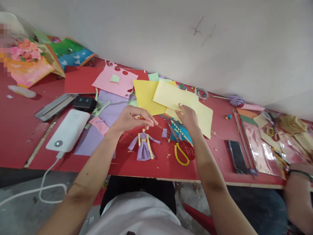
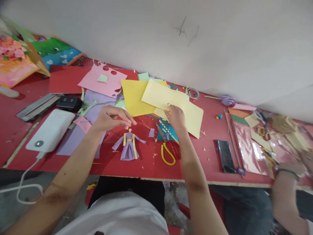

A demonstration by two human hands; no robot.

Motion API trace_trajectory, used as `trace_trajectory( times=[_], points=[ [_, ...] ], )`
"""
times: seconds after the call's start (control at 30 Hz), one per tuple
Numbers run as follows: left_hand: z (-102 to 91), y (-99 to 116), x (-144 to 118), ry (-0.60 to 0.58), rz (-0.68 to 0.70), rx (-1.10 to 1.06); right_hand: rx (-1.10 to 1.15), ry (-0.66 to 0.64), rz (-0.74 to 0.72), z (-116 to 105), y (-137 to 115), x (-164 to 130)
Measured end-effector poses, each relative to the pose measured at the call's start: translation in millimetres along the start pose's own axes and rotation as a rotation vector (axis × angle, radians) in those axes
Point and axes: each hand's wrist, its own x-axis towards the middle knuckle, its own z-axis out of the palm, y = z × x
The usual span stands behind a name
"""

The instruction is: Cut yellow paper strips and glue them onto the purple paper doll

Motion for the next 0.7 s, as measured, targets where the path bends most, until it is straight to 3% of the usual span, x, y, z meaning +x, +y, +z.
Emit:
trace_trajectory(
  times=[0.1, 0.2, 0.33, 0.47, 0.6, 0.7],
  points=[
    [0.9, 3.9, 0.8, -0.183, -0.135, 0.022, -0.106, 0.033, -0.016, 0.3, -4.4, -0.7],
    [1.3, 3.8, 2.7, -0.328, -0.185, 0.032, -0.102, 0.120, 0.022, -4.7, -4.8, -4.9],
    [1.3, 0.2, 3.0, -0.361, -0.215, 0.008, 0.082, 0.357, 0.027, -19.0, -11.8, -24.8],
    [-2.1, -3.5, 2.0, -0.301, -0.223, 0.061, 0.211, 0.548, 0.052, -41.4, -33.7, -72.2],
    [-4.3, -5.3, 4.2, -0.385, -0.219, 0.080, 0.243, 0.698, 0.077, -60.7, -59.6, -131.2],
    [-1.5, -8.1, 6.1, -0.456, -0.245, 0.063, 0.236, 0.674, 0.125, -62.0, -72.5, -162.7]
  ],
)
